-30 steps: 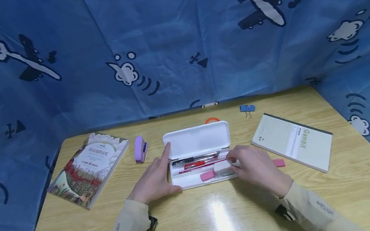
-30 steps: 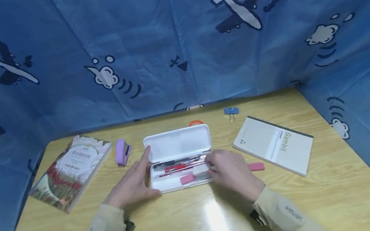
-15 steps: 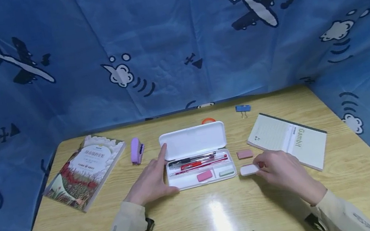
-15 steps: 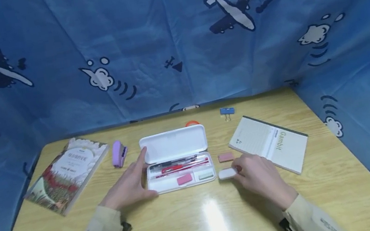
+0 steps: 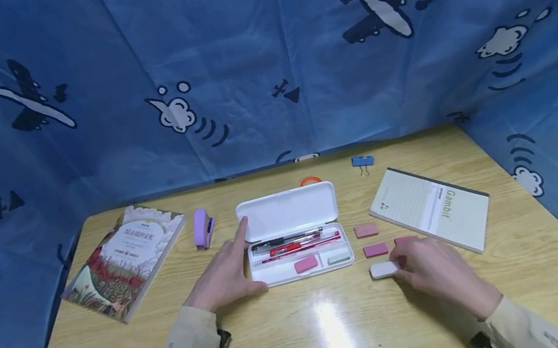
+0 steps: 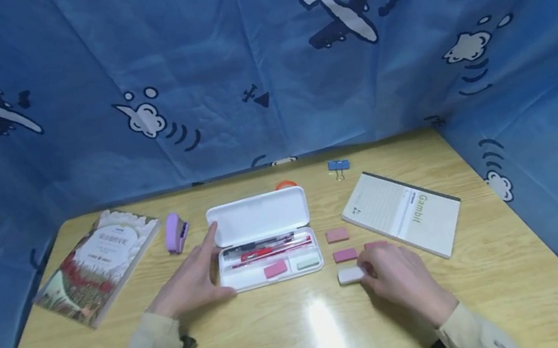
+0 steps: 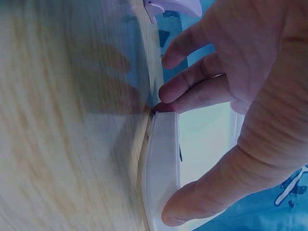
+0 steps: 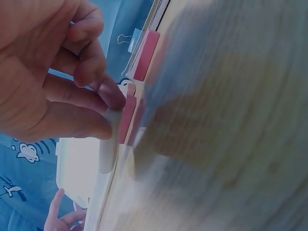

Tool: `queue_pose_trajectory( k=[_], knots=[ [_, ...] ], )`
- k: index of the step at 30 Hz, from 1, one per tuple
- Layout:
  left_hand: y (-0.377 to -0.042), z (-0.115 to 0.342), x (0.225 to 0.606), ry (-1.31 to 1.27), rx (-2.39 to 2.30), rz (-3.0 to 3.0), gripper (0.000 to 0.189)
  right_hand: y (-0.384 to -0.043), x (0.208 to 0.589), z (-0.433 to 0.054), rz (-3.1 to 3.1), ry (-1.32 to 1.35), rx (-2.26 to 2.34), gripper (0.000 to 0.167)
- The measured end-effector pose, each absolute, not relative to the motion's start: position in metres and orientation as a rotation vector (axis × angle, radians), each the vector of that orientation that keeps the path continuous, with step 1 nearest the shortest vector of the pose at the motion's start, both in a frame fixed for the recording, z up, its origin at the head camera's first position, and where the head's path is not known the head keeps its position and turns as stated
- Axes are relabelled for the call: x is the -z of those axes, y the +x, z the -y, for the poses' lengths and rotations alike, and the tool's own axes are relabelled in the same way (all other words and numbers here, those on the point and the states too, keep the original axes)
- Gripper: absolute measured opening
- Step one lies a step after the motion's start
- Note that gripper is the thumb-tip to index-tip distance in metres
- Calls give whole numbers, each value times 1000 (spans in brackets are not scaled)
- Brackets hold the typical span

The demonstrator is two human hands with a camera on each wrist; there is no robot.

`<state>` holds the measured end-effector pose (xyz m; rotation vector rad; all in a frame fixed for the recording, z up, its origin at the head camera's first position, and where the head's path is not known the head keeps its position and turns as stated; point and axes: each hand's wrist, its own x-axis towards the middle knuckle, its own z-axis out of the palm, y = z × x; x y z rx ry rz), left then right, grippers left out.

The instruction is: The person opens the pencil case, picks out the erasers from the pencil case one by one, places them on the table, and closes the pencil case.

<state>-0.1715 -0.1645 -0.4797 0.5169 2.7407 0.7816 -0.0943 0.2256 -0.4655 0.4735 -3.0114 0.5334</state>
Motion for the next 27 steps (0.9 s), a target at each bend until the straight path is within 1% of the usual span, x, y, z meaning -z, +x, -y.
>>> queue_pose_trajectory(
  k=[15,23,27],
  knots=[
    [-171,165,478,513,-774,-2745,140,-96,468,-225,3107,429,-515,14],
    [-169,164,474,516,-785,-2739,140,-101,459,-223,3159,400,-497,22],
    [-169,164,473,516,-778,-2741,140,-109,451,-215,3139,404,-498,22]
  ],
)
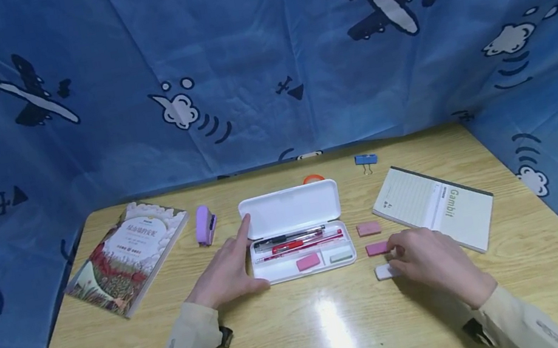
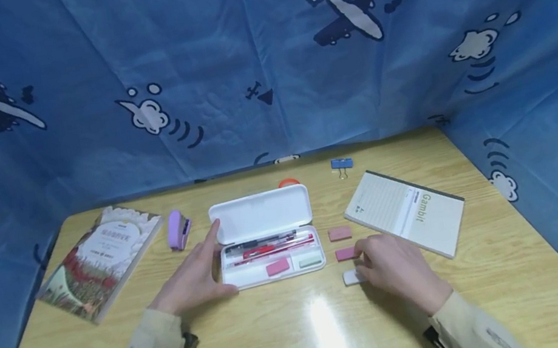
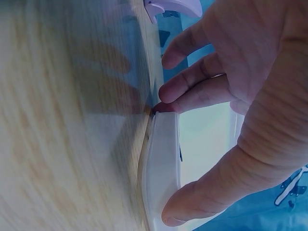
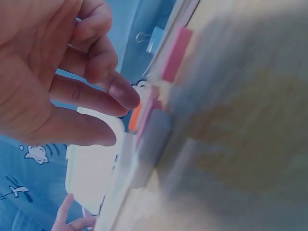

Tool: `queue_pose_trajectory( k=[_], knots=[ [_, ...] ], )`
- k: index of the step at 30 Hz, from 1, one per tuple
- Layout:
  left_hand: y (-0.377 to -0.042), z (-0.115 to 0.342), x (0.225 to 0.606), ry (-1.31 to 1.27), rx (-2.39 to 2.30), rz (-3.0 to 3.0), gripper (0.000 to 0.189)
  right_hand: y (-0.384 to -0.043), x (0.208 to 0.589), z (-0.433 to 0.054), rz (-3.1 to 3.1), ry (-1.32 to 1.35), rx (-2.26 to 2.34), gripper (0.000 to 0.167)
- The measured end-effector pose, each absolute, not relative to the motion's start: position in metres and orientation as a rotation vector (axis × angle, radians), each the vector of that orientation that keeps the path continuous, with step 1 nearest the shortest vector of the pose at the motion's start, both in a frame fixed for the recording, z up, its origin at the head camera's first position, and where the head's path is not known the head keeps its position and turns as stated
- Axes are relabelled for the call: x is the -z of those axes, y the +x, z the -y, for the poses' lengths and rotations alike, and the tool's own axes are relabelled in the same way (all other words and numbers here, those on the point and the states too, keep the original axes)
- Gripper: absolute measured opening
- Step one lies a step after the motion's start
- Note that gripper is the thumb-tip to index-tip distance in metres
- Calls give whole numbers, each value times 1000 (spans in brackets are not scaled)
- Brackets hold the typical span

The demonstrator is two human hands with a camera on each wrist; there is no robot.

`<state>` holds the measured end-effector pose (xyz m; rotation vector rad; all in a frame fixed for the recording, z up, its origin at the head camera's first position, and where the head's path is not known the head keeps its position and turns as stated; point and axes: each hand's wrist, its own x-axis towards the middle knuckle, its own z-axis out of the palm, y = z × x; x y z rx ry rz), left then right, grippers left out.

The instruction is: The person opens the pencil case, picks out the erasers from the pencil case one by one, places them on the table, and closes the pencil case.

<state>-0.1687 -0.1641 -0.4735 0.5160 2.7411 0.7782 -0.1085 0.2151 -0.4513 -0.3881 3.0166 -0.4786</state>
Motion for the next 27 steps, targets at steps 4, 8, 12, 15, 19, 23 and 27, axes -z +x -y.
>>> queue_pose_trajectory(
  k=[4,8,12,15,19,23,27],
  knots=[
    [-169,165,474,520,-780,-2740,139,-117,447,-200,-3037,-462,484,14],
    [-169,166,476,541,-772,-2745,138,-122,447,-183,-3049,-545,478,13],
    [-170,167,478,548,-760,-2752,138,-127,446,-163,-3035,-599,485,19],
    [-170,167,478,543,-751,-2758,139,-132,446,-147,-3032,-684,465,20],
    [-171,168,478,557,-755,-2760,140,-139,448,-127,-3025,-820,422,19],
    [-171,168,478,565,-766,-2755,141,-147,452,-110,-2997,-907,428,19],
    [-170,167,477,561,-760,-2757,140,-154,455,-100,-2989,-933,396,22]
  ],
)
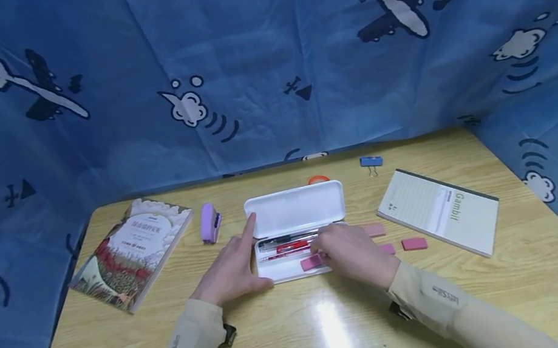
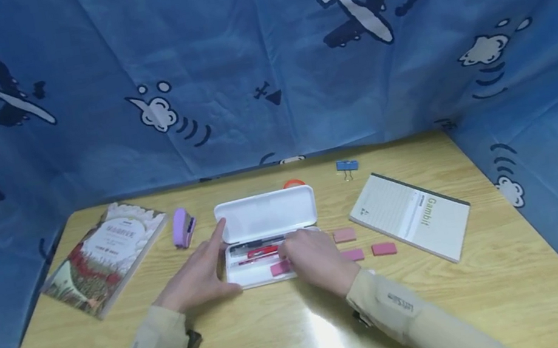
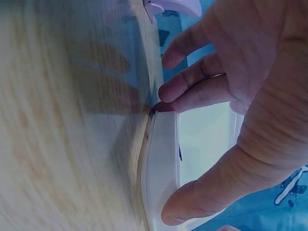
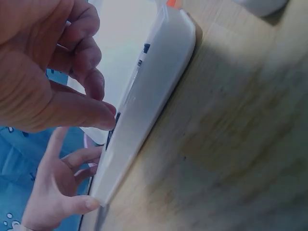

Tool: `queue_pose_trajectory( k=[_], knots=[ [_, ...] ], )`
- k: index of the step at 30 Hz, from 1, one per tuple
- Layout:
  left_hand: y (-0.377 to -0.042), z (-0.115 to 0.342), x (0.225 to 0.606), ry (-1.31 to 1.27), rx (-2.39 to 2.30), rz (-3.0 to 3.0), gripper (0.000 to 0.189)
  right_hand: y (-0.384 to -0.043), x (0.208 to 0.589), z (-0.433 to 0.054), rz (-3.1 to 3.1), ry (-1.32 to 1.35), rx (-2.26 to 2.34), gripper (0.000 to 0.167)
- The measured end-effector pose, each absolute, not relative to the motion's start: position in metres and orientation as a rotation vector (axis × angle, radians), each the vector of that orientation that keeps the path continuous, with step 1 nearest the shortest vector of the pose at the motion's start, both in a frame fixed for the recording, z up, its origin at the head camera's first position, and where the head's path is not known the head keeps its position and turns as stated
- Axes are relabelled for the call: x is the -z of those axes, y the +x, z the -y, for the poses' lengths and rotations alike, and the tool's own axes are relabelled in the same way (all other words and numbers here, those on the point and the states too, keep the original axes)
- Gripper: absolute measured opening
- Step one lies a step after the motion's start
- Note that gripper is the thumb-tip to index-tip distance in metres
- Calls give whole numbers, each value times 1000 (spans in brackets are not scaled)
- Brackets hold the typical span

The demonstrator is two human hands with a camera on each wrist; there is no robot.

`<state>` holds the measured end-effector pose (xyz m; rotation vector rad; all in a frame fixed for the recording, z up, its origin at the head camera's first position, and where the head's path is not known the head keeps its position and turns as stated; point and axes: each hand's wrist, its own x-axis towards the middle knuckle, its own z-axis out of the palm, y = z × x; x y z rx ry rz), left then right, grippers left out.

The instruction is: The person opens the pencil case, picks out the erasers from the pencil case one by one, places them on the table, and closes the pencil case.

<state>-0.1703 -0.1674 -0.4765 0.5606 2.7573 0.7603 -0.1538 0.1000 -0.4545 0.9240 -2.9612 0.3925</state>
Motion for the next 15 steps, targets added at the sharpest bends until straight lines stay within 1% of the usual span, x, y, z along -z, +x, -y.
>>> queue_pose_trajectory(
  k=[4,10,14,15],
  knots=[
    [-170,166,476,554,-756,-2752,140,-158,459,-96,2971,957,-367,18],
    [-172,166,477,553,-746,-2758,140,-164,461,-94,2973,1027,-368,23],
    [-172,167,477,552,-759,-2754,140,-168,461,-92,2958,1100,-356,16],
    [-171,167,477,549,-762,-2753,140,-169,461,-91,2946,1120,-335,17]
  ],
)
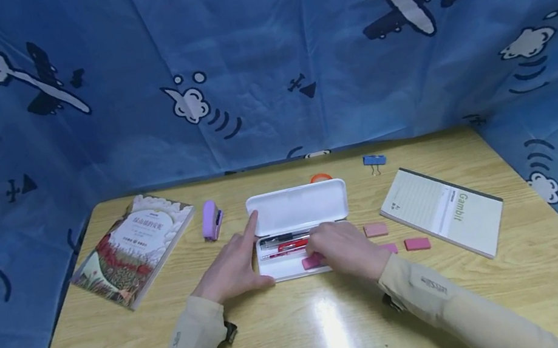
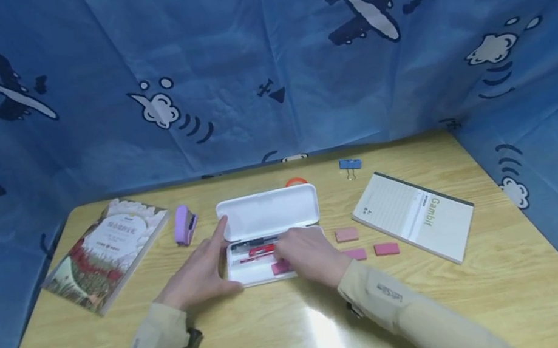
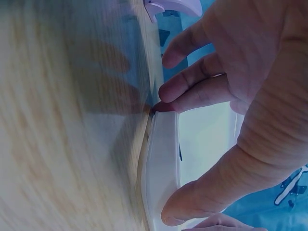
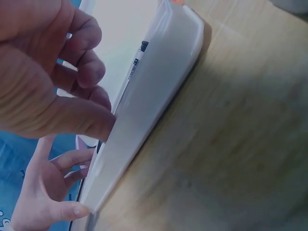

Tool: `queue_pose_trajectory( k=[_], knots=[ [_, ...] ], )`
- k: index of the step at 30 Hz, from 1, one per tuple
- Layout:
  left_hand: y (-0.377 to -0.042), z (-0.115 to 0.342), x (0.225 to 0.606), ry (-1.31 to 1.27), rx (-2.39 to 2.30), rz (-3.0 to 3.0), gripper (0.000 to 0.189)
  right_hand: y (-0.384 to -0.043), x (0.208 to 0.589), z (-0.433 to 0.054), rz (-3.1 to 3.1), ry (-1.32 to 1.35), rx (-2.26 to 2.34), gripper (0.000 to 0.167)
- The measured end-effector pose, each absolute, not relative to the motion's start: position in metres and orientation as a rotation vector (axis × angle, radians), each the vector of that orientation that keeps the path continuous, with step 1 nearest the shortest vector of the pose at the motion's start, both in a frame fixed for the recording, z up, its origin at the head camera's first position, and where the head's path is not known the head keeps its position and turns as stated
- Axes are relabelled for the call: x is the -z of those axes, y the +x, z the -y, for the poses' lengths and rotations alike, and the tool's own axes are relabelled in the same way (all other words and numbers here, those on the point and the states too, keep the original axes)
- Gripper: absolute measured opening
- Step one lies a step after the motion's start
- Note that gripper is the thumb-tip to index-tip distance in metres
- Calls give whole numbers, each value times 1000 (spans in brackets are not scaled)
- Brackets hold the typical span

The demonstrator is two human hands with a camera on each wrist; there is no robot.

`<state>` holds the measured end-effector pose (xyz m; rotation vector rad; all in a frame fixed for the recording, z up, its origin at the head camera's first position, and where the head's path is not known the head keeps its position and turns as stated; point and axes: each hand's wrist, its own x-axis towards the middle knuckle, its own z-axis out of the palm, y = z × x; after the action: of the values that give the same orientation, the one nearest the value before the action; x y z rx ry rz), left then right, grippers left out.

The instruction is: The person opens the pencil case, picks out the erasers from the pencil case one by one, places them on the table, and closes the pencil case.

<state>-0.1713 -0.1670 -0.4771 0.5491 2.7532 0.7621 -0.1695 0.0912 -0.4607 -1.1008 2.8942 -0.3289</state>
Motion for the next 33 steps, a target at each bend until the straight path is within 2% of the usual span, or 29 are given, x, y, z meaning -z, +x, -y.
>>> queue_pose_trajectory(
  k=[8,19,33],
  knots=[
    [-171,169,476,536,-769,-2750,139,-176,462,-85,-2866,-1215,191,20],
    [-171,167,475,534,-767,-2748,140,-181,450,-88,-2773,-1172,322,16],
    [-171,167,477,550,-758,-2754,140,-161,433,-114,-2905,-1048,236,23]
  ],
)
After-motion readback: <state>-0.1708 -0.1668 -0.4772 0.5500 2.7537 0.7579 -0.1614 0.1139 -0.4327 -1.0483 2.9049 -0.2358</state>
